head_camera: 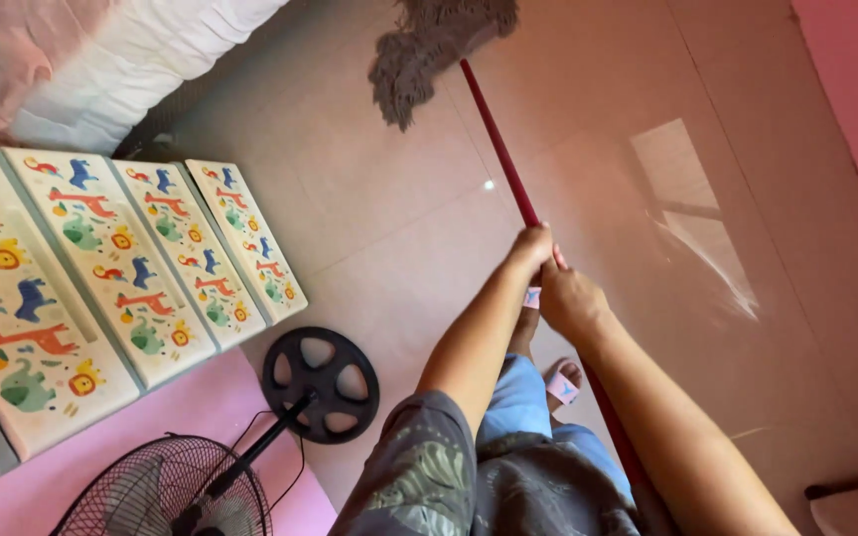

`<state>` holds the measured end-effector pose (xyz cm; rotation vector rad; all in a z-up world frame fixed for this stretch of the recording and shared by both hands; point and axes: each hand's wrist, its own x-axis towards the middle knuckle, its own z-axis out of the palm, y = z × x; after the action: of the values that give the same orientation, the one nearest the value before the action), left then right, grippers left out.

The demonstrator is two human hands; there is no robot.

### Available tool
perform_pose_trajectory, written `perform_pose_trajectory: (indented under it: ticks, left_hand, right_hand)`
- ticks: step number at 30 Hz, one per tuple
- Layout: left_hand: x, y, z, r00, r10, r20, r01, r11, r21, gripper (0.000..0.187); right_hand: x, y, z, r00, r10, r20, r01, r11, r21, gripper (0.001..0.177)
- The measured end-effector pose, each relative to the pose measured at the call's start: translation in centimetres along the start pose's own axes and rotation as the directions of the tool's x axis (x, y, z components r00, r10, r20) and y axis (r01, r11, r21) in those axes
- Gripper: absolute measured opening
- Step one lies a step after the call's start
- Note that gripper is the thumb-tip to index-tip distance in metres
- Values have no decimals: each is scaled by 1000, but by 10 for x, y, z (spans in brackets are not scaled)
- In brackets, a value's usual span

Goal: The person mops the tiled floor of a bedroom using a red-handled mop. They move the mop back and forth across the floor, covering areas near a bed, a storage unit, and a standing fan.

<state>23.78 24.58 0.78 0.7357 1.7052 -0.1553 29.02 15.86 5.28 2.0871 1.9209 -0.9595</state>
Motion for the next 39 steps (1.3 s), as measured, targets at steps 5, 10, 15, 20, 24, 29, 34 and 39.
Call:
perform_pose_trajectory:
  ticks: [5,10,15,20,24,29,34,39]
  left_hand:
    - [20,15,9,999,1,-43,-10,976,-218,51]
    - [-90,26,45,994,-107,-16,106,993,-58,63]
    - [-68,-66,171,989,-136,-59,123,975,-185,49]
    - [-178,-83,229,972,-215,97,235,926,-296,36]
    - [-198,-139,318,955,-238,177,296,792,-534,26]
    - [-214,-151,347,914,-317,253,405,744,-532,27]
    - [-205,-113,323,944,-278,180,331,802,-497,34]
    - [-116,-85,322,955,-265,131,295,825,-482,27]
  right_hand:
    - [13,14,-14,1000,-26,6,26,997,-68,39]
    - [-49,52,-14,994,33,101,-36,999,30,38]
    - [-145,119,7,993,58,106,-58,998,-7,41]
    - [-258,171,1,945,183,272,-203,978,48,56]
    - [-332,219,18,969,163,186,-173,984,36,67]
    - [-352,230,3,863,296,410,-391,905,170,61]
    - [-316,228,-13,878,264,400,-316,946,68,60]
    - [-242,216,-44,885,211,415,-267,960,81,50]
